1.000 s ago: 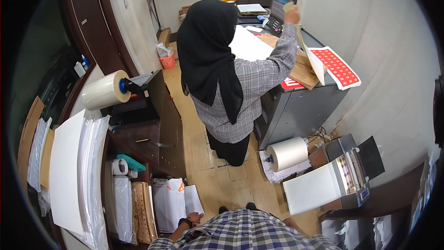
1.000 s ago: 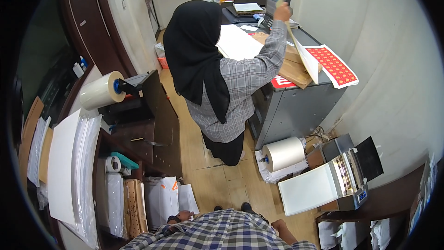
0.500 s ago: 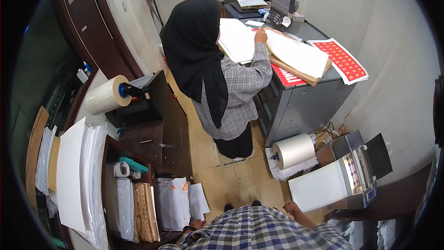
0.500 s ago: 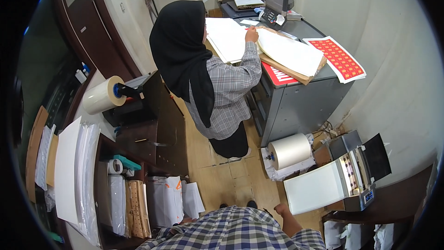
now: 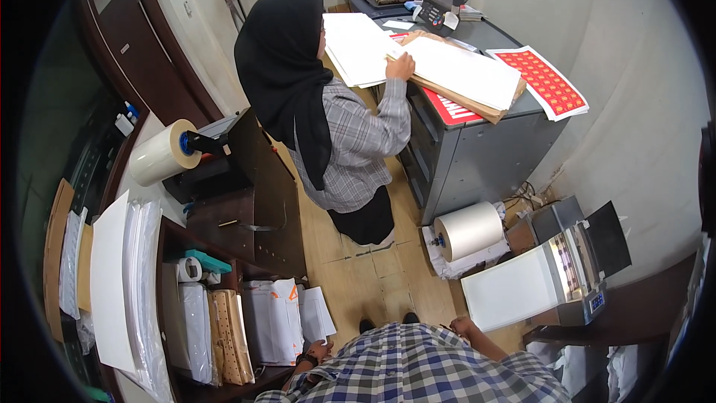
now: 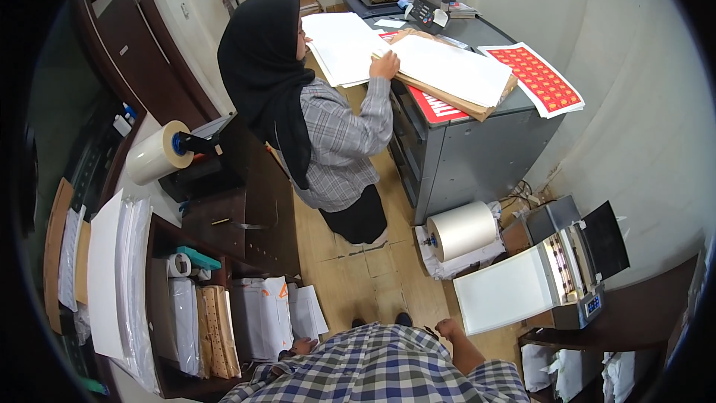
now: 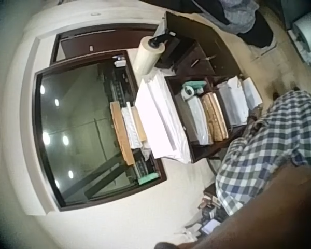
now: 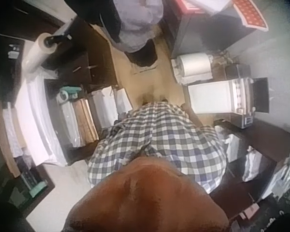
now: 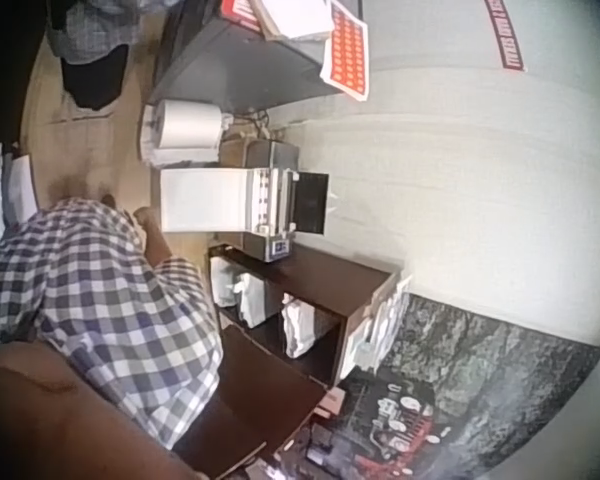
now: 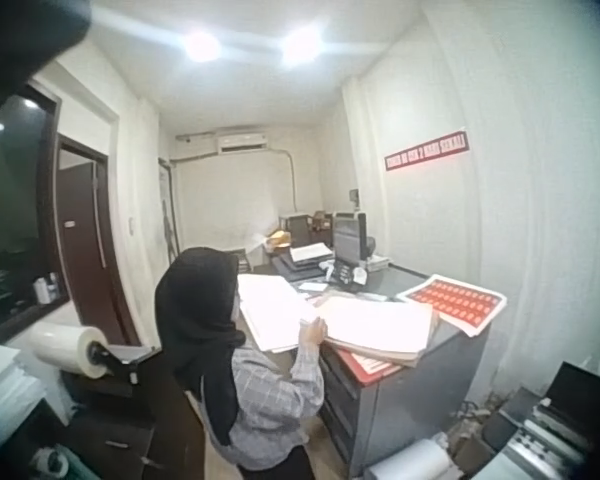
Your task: Operating a digital paper cutting machine to trim printed sheets.
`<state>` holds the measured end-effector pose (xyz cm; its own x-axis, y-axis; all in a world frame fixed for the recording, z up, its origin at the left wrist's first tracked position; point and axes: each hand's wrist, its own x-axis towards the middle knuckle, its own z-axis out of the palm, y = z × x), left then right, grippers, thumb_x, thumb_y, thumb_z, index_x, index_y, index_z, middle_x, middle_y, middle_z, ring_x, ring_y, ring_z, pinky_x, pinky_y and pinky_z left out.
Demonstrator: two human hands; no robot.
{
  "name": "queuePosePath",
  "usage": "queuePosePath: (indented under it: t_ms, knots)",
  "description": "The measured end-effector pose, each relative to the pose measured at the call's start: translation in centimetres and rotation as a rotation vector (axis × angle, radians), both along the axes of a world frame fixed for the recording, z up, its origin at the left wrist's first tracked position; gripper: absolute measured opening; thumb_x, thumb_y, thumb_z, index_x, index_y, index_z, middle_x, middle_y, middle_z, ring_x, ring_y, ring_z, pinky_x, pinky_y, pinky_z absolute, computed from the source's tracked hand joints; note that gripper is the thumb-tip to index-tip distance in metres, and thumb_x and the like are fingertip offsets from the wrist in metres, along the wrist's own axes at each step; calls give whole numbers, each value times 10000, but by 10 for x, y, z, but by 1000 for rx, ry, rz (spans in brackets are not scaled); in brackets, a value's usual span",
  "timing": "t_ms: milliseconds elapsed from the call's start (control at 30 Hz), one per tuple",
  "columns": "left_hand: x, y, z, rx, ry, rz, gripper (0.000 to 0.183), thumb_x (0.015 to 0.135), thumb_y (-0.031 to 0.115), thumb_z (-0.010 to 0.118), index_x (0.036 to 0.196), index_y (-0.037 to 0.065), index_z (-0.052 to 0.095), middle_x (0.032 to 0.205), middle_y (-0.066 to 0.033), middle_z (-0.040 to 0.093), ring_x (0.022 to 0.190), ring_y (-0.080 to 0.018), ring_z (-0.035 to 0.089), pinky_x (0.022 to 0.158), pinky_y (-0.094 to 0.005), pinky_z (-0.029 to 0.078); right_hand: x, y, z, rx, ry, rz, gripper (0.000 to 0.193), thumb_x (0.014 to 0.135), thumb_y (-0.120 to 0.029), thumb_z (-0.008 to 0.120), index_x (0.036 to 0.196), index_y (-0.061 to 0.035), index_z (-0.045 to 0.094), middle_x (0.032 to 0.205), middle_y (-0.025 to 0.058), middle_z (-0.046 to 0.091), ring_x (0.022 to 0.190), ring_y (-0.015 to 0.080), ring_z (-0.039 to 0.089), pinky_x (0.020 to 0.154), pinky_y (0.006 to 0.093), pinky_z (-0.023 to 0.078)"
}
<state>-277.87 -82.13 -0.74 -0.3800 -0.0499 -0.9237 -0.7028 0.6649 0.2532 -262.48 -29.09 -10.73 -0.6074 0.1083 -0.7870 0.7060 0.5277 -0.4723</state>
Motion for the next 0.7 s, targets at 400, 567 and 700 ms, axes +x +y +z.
queuePosePath:
  t_ms: [400,567,700]
  knots:
    - [58,-22,-61,20,125,41,790,871,490,688,1387,-77,496,978,-140,713,820,-270,672,720,-397,538,-40,4,26,-71,-61,-237,242,804,-182,638,976,-49,746,895,145,721,690,259,665,603,400,538]
    - [64,-4,-57,-162,319,-427,848,854,661,561,1240,-93,613,1126,-244,691,1088,-388,631,947,-460,477,-45,20,17,-24,57,-118,283,826,-269,630,948,-42,748,789,162,697,650,263,644,595,411,521]
    - [64,0,-61,-71,34,-365,792,878,645,529,1211,-67,622,1161,-244,677,1119,-363,620,957,-456,468,-49,23,15,-93,42,-194,268,835,-273,631,905,-42,749,712,128,678,574,231,611,537,392,496]
